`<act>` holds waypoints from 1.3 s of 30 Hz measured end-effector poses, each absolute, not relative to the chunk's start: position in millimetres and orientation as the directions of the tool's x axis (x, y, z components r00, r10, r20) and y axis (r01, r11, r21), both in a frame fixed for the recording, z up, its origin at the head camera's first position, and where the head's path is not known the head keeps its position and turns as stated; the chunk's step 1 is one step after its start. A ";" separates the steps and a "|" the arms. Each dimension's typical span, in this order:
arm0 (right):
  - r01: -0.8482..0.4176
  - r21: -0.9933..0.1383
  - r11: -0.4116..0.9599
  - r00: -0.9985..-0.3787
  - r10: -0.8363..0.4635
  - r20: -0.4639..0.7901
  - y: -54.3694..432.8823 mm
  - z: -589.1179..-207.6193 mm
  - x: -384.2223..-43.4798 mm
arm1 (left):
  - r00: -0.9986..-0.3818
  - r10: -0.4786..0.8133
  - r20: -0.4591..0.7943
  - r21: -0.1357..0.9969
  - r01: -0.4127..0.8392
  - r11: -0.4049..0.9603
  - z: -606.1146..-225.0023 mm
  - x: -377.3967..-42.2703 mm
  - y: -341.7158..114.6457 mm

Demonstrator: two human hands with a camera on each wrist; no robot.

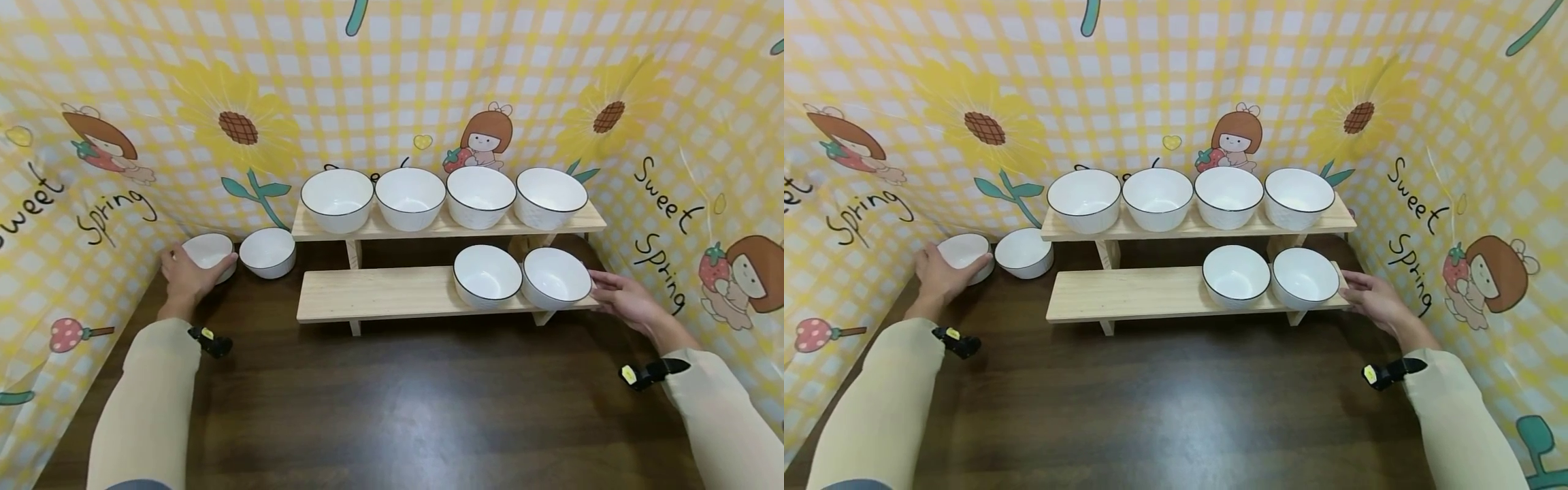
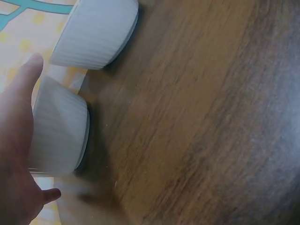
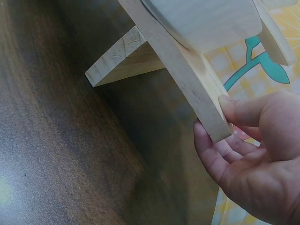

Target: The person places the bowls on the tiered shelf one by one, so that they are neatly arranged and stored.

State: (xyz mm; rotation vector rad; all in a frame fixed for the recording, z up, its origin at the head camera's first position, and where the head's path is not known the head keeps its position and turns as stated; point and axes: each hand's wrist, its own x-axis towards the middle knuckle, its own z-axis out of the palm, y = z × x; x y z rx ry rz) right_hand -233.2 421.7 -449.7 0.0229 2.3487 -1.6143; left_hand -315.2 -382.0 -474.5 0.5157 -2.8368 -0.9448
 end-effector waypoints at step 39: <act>0.171 -0.930 0.326 -0.962 -0.150 -0.230 421.2 -447.9 -234.2 | -0.954 -0.292 -0.069 0.471 -0.290 0.833 -469.2 -320.4 -395.4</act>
